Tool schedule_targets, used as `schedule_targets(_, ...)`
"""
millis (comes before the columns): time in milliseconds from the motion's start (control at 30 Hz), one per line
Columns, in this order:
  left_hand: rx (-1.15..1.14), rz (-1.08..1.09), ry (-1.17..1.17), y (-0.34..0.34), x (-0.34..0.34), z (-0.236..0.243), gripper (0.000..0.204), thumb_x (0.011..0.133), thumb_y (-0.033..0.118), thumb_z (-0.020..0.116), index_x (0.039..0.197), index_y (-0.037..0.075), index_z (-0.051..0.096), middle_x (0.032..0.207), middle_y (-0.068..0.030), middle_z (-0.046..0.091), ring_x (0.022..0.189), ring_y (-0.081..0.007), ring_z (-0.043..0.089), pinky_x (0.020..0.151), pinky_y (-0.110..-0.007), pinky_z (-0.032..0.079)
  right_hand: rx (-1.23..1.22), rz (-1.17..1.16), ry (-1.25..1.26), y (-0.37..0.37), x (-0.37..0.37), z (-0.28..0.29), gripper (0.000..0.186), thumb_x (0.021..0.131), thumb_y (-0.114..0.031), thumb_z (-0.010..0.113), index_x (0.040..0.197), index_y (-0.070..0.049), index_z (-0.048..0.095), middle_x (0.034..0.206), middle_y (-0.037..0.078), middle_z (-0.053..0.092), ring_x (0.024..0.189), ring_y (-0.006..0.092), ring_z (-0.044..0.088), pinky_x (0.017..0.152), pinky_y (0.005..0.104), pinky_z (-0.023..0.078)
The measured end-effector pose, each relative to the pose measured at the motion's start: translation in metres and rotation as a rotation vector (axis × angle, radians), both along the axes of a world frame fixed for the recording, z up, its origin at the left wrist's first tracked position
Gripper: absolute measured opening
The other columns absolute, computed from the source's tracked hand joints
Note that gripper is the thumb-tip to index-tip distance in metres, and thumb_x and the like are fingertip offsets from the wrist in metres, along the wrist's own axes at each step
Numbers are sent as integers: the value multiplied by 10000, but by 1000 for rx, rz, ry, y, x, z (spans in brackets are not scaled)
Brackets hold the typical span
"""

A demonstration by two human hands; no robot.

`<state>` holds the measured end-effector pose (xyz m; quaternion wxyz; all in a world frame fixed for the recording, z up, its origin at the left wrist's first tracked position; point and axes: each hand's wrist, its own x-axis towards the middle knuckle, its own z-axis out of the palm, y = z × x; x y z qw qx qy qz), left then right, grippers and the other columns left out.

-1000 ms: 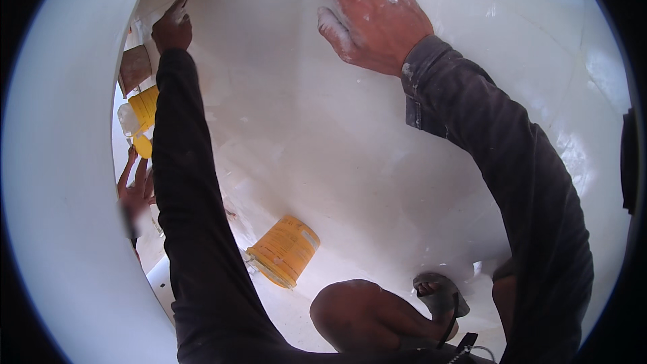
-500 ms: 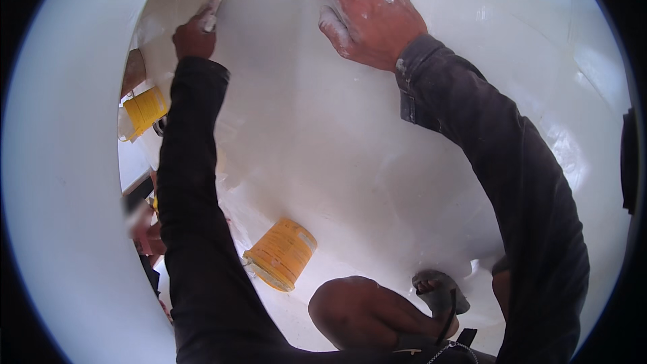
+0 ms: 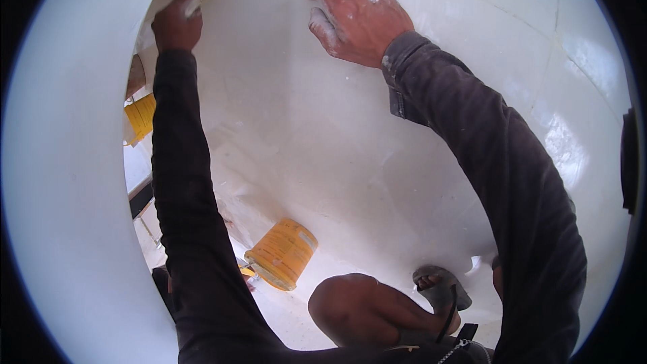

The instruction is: The person kneels on a white tiled floor and uses a trowel to spread a white grout mixture from a yellow bucket into the gaps between tiles. They repeatedly scoop the mixture and smooth it across the surface, occasionally wiping excess material with a cloth. Another person is visible in the background performing a similar task.

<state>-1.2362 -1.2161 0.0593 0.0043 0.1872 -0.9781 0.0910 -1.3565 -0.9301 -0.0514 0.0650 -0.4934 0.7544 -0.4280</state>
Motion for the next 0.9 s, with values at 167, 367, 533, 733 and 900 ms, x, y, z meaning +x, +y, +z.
schedule_targets(167, -71, 88, -172, 18, -9, -6, 411, 718, 140, 666, 1116, 243, 665, 995, -134, 665, 922, -329, 632, 863, -387, 499, 24, 59, 9, 4, -9, 13, 452, 854, -326, 536, 1201, -37, 539, 992, 107, 677, 865, 278, 632, 882, 363, 441)
schedule_targets(367, 4, 17, -14, -10, 29, 2, 391, 713, 155, 663, 1094, 242, 677, 1003, -149, 664, 967, -326, 626, 890, -382, 489, -22, 28, -8, -2, -4, 3, 440, 848, -310, 529, 1177, -19, 549, 939, 107, 681, 860, 275, 632, 860, 369, 450)
schedule_targets(533, -209, 199, -59, -66, -2, 1, 426, 734, 172, 640, 1132, 323, 649, 1059, -145, 654, 1015, -334, 606, 895, -392, 488, -7, 81, -7, -4, -3, 11, 440, 837, -301, 529, 1168, -13, 560, 914, 118, 678, 801, 295, 634, 834, 384, 454)
schedule_targets(733, 52, -25, -60, -54, 44, -17, 439, 756, 150, 591, 1145, 348, 638, 1074, -113, 657, 997, -313, 622, 884, -381, 498, 53, 50, -47, 6, -9, 13, 454, 838, -305, 529, 1180, -8, 549, 878, 110, 682, 754, 290, 632, 816, 367, 450)
schedule_targets(900, 18, 97, -21, -99, 33, 16, 462, 733, 131, 564, 1139, 337, 644, 1054, -124, 662, 984, -319, 625, 876, -386, 501, -67, 2, -38, -1, -3, 5, 302, 829, -261, 563, 1059, -67, 574, 930, 98, 659, 868, 232, 616, 855, 366, 441)
